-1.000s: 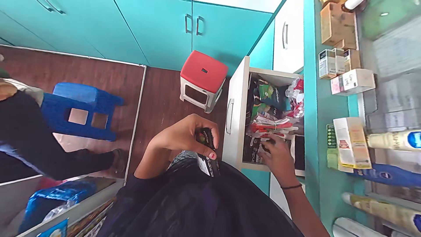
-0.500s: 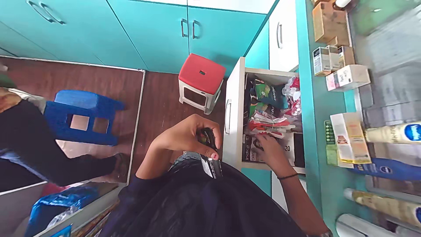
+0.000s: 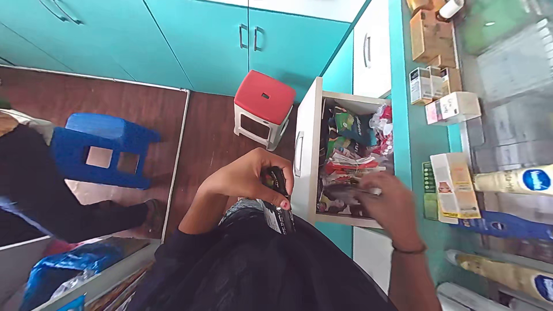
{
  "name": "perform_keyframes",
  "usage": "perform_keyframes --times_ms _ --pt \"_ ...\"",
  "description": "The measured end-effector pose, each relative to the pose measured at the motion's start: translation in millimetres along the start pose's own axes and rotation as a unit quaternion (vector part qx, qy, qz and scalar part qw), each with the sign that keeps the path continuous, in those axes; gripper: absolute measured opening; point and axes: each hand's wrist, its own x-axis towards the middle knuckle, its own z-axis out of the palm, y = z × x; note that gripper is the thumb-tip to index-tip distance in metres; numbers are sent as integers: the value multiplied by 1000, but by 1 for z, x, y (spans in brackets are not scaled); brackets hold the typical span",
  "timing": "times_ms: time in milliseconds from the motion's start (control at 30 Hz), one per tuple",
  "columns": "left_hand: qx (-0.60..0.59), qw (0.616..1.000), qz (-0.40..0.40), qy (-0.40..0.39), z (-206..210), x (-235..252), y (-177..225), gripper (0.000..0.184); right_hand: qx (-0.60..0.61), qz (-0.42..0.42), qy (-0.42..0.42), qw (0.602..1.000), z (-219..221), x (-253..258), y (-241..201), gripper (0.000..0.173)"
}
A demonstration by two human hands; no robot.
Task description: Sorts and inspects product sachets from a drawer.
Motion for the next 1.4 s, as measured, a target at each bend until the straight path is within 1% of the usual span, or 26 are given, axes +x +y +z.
perform_keyframes --times_ms 67,133,200,233,300,333,400,467,500,533,600,633,667,767,800,867,933,1000,1033,1067,1100,1167,1233,1300,1333,1400 --pt "1 1000 3 3 -1 0 1 17 -21 46 102 993 -38 -14 -10 42" --pt "5 1000 16 10 -2 3 3 17 -25 121 208 970 -60 -24 -10 60" --pt "7 1000 21 21 -3 4 3 17 13 164 268 949 -61 -29 -1 69" --pt "6 999 20 26 -3 5 2 17 39 171 272 946 -56 -34 4 73" --pt "6 999 16 37 -3 7 2 17 53 187 239 951 -37 -44 13 80" --pt "9 999 16 39 -3 8 2 17 39 202 206 957 -24 -49 16 79" --pt "16 999 13 37 -4 9 2 17 -5 218 124 968 4 -56 16 71" --pt "22 999 10 33 -5 10 3 17 -71 252 60 963 24 -58 9 77" --pt "23 999 10 30 -6 10 3 17 -113 256 52 959 30 -58 6 78" --pt "21 999 10 28 -7 10 3 17 -143 241 57 958 34 -58 4 72" --pt "21 999 12 26 -8 10 3 16 -148 171 61 972 38 -56 7 49" --pt "23 999 15 27 -8 11 2 16 -125 135 36 982 42 -53 12 40" --pt "26 999 15 31 -8 13 2 17 -81 112 -9 990 48 -49 18 38" --pt "31 998 2 59 -3 16 2 18 2 120 -157 980 64 -34 23 31" --pt "30 997 -1 71 -2 17 2 18 -2 123 -171 978 63 -29 18 29" --pt "21 995 -9 102 2 17 0 17 9 92 -133 987 50 -24 -4 32" --pt "26 991 -26 128 6 19 -3 16 95 17 -77 992 34 -15 -32 48" --pt "36 988 -44 145 15 24 -4 16 259 -51 -128 956 20 -3 -60 70" --pt "42 987 -47 150 20 28 -4 16 309 -80 -153 935 18 3 -75 77" --pt "39 986 -48 155 26 31 -2 16 324 -97 -156 928 20 9 -87 74" --pt "28 986 -49 158 32 34 1 17 316 -102 -141 932 24 13 -98 59" --pt "10 988 -3 155 31 42 -3 24 271 -95 -89 954 27 19 -111 26" --pt "5 988 67 140 17 43 -10 43 255 -88 -71 960 19 23 -115 21" --pt "44 989 79 117 -2 34 -22 63 333 -100 -69 935 9 22 -112 17" --pt "59 993 54 89 -12 28 -30 65 392 -87 -58 914 5 19 -110 17" --pt "38 999 -16 12 -22 19 -48 50 495 -20 1 869 1 12 -109 19"
